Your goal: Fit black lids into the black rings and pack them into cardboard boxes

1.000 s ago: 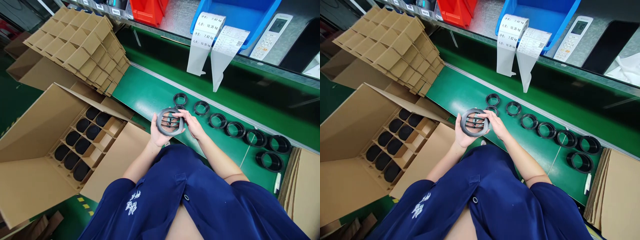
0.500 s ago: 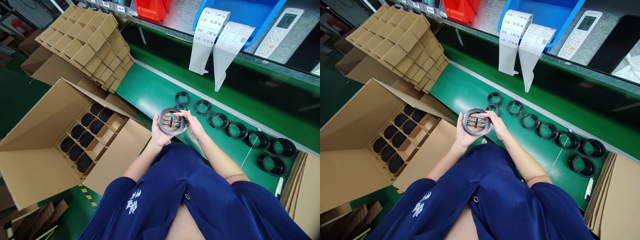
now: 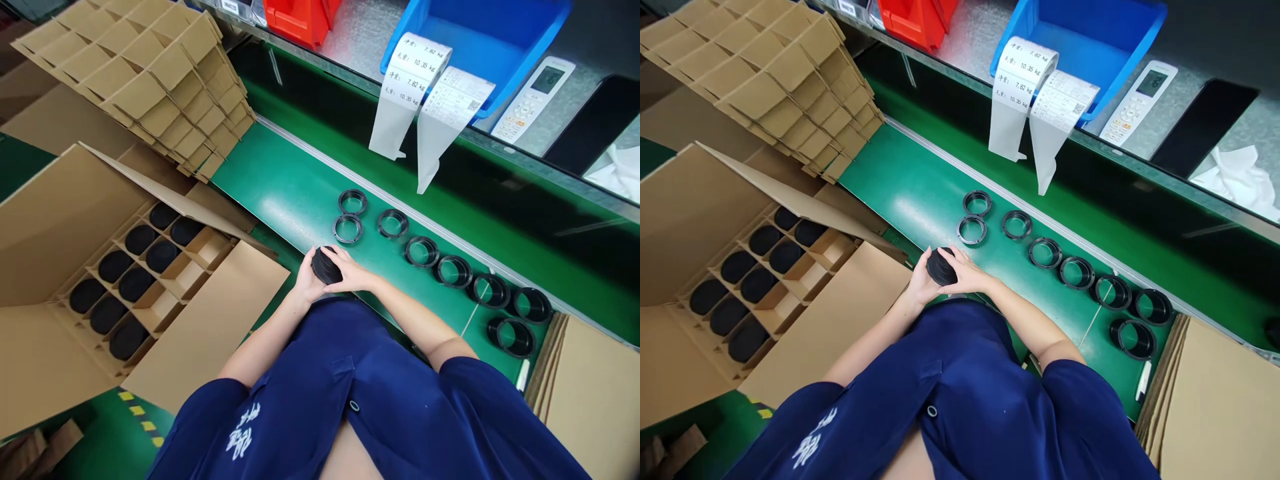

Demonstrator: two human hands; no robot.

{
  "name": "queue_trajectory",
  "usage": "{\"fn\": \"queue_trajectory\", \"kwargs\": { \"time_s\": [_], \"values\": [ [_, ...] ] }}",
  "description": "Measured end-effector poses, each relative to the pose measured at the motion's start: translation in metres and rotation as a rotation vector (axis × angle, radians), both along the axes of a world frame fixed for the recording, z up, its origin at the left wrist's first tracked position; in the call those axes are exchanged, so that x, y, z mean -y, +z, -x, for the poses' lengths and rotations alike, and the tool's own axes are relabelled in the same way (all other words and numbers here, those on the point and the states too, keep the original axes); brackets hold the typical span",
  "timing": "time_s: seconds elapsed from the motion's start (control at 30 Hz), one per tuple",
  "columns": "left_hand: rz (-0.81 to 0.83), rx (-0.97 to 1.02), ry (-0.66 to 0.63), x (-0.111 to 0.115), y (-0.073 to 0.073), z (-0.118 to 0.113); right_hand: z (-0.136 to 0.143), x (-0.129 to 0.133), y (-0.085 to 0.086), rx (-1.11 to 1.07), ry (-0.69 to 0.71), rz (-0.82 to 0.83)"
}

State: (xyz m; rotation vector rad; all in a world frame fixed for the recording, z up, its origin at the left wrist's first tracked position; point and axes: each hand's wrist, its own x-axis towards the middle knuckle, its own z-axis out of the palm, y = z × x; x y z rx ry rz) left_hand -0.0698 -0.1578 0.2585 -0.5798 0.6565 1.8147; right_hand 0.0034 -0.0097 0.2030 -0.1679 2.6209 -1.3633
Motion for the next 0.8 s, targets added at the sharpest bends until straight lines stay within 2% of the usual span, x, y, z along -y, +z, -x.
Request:
{"fn": "queue_trajectory", "kwargs": {
  "time_s": [0.07, 0.17, 0.23, 0.3, 0.4, 0.5, 0.6, 0.7, 0.8],
  "values": [
    [0.071, -0.022, -0.015, 0.005, -0.006, 0.007, 0.021, -0.008, -0.009, 0.003, -0.087, -0.046],
    [0.235, -0.076, -0.041, 0.02, -0.018, 0.02, 0.058, -0.027, -0.029, 0.023, -0.436, -0.253],
    [0.271, -0.087, -0.033, 0.034, -0.025, 0.028, 0.077, -0.038, -0.045, 0.053, -0.565, -0.39],
    [0.276, -0.069, -0.007, 0.05, -0.031, 0.034, 0.084, -0.045, -0.06, 0.092, -0.547, -0.483],
    [0.324, -0.017, 0.057, 0.074, -0.041, 0.037, 0.073, -0.041, -0.073, 0.18, -0.467, -0.561],
    [0.38, 0.043, 0.104, 0.095, -0.054, 0.033, 0.056, -0.029, -0.072, 0.216, -0.408, -0.582],
    [0.416, 0.077, 0.097, 0.109, -0.072, 0.029, 0.056, -0.02, -0.066, 0.086, -0.432, -0.578],
    [0.43, -0.04, -0.021, 0.112, -0.093, 0.032, 0.068, -0.018, -0.07, -0.057, -0.503, -0.506],
    [0.424, -0.302, -0.194, 0.098, -0.11, 0.036, 0.072, -0.023, -0.079, -0.067, -0.459, -0.392]
  ]
}}
